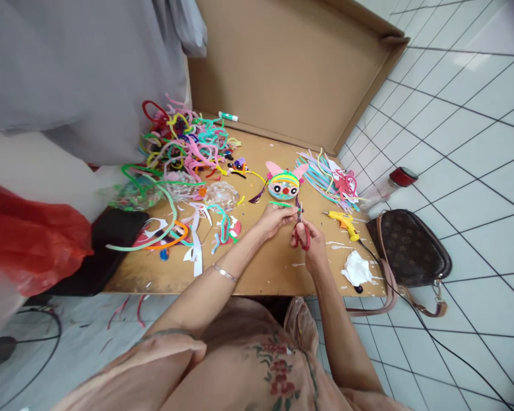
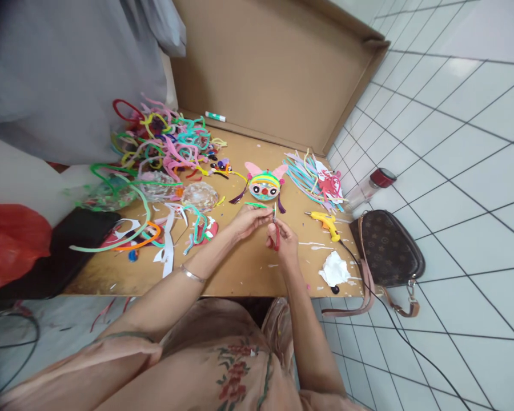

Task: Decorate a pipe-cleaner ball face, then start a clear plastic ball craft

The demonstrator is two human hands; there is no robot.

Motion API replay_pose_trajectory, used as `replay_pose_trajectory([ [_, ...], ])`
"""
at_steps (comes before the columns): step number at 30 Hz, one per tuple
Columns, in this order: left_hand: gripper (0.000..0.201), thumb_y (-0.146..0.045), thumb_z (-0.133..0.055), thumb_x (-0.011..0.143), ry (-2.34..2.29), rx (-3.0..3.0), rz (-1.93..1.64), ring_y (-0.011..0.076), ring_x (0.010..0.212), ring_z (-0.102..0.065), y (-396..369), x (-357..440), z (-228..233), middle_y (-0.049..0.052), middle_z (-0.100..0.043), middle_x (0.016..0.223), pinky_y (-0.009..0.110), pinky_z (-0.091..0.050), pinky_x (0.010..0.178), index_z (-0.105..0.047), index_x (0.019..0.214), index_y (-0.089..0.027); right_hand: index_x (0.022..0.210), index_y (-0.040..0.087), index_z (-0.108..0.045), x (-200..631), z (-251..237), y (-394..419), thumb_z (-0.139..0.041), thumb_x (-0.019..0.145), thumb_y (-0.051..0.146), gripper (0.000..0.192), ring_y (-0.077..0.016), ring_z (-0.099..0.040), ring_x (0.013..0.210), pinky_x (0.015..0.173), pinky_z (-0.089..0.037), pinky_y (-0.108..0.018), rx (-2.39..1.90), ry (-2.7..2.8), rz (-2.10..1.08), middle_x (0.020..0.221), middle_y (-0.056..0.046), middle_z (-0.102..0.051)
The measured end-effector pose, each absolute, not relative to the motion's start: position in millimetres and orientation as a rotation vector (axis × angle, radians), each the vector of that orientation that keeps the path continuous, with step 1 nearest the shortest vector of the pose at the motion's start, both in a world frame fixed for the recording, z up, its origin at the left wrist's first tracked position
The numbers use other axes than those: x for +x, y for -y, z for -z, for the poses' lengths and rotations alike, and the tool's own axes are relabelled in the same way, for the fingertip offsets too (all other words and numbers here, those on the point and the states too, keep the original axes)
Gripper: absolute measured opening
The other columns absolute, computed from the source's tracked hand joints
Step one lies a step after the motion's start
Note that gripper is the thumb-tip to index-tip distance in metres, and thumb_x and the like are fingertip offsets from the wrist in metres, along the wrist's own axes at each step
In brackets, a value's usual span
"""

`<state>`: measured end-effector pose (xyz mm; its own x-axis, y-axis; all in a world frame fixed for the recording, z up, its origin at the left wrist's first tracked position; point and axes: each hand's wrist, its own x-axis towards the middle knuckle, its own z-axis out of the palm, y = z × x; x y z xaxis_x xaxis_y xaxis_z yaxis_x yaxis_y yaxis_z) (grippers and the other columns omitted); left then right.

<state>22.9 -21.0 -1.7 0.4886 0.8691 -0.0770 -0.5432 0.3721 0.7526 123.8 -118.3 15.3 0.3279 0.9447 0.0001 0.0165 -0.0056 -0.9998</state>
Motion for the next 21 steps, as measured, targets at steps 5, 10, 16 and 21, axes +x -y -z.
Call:
replay_pose_trajectory([
  [5, 0.026, -0.023, -0.092, 0.051, -0.510, 0.758, -0.957, 0.0103, 0.064, -0.062, 21.5, 25.3, 4.8, 0.002, -0.068, 0.062, 0.024, -0.049, 0.068, -0.069, 0.060, -0.013, 0.097, 0.020, -0.070, 125.8, -11.6, 118.4, -0.079, 0.064, 0.064, 0.055, -0.0083, -0.047, 0.045, 0.047, -0.038, -0.025, -1.397, 0.965, -0.894, 0.060, 0.007, -0.054],
  [10, 0.025, -0.023, -0.091, 0.050, -0.505, 0.766, -0.955, 0.0105, 0.064, -0.062, 21.6, 25.7, 5.9, 0.001, -0.068, 0.061, 0.025, -0.049, 0.070, -0.070, 0.060, -0.013, 0.096, 0.020, -0.070, 126.2, -10.7, 118.2, -0.081, 0.061, 0.062, 0.056, -0.0073, -0.043, 0.044, 0.046, -0.036, -0.024, -1.398, 0.934, -0.886, 0.057, 0.008, -0.051],
  [16, 0.024, -0.023, -0.090, 0.052, -0.498, 0.771, -0.944, 0.0113, 0.065, -0.062, 22.2, 26.1, 7.4, 0.002, -0.068, 0.062, 0.027, -0.047, 0.072, -0.070, 0.060, -0.012, 0.099, 0.020, -0.069, 126.5, -5.4, 117.7, -0.081, 0.062, 0.061, 0.056, -0.0068, -0.040, 0.046, 0.046, -0.034, -0.024, -1.410, 0.935, -0.859, 0.059, 0.008, -0.050],
  [21, 0.027, -0.025, -0.091, 0.049, -0.497, 0.768, -0.943, 0.0109, 0.064, -0.060, 23.5, 26.9, 8.1, 0.001, -0.067, 0.062, 0.027, -0.048, 0.072, -0.069, 0.060, -0.013, 0.099, 0.020, -0.069, 125.4, 0.0, 117.2, -0.080, 0.065, 0.058, 0.052, -0.0071, -0.038, 0.050, 0.048, -0.032, -0.024, -1.400, 0.962, -0.804, 0.063, 0.007, -0.050],
])
